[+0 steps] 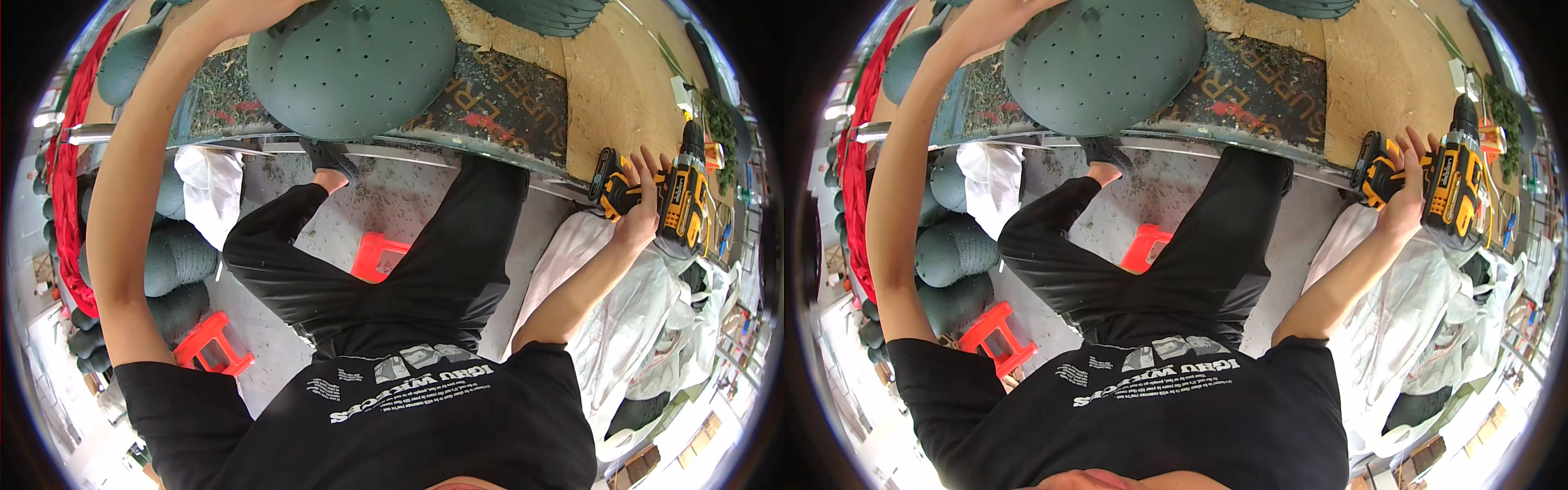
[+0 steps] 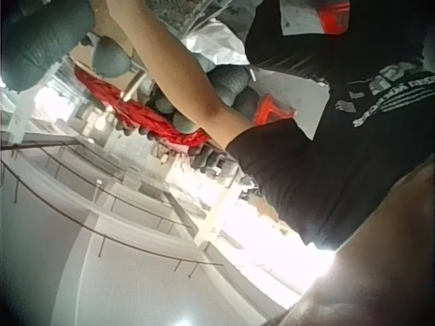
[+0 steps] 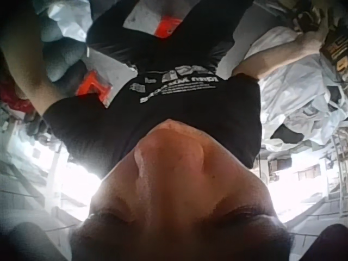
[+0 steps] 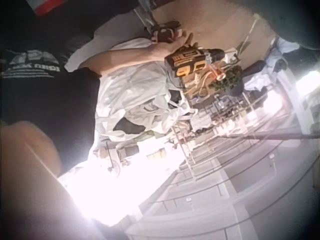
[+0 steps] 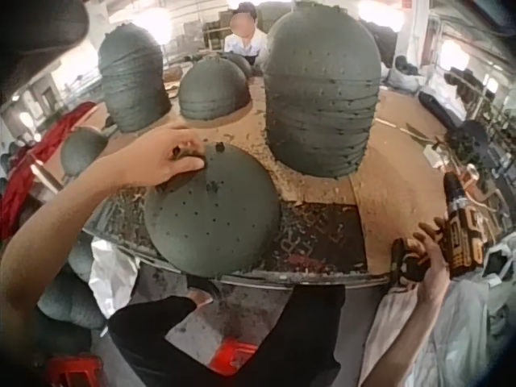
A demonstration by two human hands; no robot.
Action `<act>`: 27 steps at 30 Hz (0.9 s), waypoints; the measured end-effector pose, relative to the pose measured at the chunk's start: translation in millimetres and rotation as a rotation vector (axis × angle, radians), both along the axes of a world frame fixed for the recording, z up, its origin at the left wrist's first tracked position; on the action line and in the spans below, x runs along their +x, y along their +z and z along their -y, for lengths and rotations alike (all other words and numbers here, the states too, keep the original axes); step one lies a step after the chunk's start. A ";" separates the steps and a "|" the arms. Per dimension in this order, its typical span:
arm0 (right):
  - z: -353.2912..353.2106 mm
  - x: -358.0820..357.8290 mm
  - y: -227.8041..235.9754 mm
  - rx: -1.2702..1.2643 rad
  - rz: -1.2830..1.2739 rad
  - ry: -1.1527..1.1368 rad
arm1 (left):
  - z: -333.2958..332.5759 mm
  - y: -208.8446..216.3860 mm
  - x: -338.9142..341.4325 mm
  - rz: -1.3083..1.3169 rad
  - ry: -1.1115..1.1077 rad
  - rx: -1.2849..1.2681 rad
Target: Drilling multiple small holes into a dark green hemispherical plastic product.
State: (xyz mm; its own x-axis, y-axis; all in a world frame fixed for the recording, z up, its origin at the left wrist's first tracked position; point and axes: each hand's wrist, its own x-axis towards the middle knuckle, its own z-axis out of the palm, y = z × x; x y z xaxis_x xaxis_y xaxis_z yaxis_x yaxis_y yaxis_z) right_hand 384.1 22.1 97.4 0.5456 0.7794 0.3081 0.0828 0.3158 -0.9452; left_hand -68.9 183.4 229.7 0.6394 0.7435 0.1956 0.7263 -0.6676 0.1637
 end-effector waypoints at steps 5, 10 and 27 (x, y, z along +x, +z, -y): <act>-2.6 2.6 -4.3 0.004 -0.020 -0.034 | -40.6 -29.4 23.1 0.149 0.040 0.022; 54.6 -31.9 4.8 0.059 0.036 0.063 | -55.7 -44.0 40.9 0.053 0.132 -0.085; 175.1 -222.4 -68.5 -0.087 0.628 0.391 | -39.7 -50.5 36.6 0.355 0.174 0.125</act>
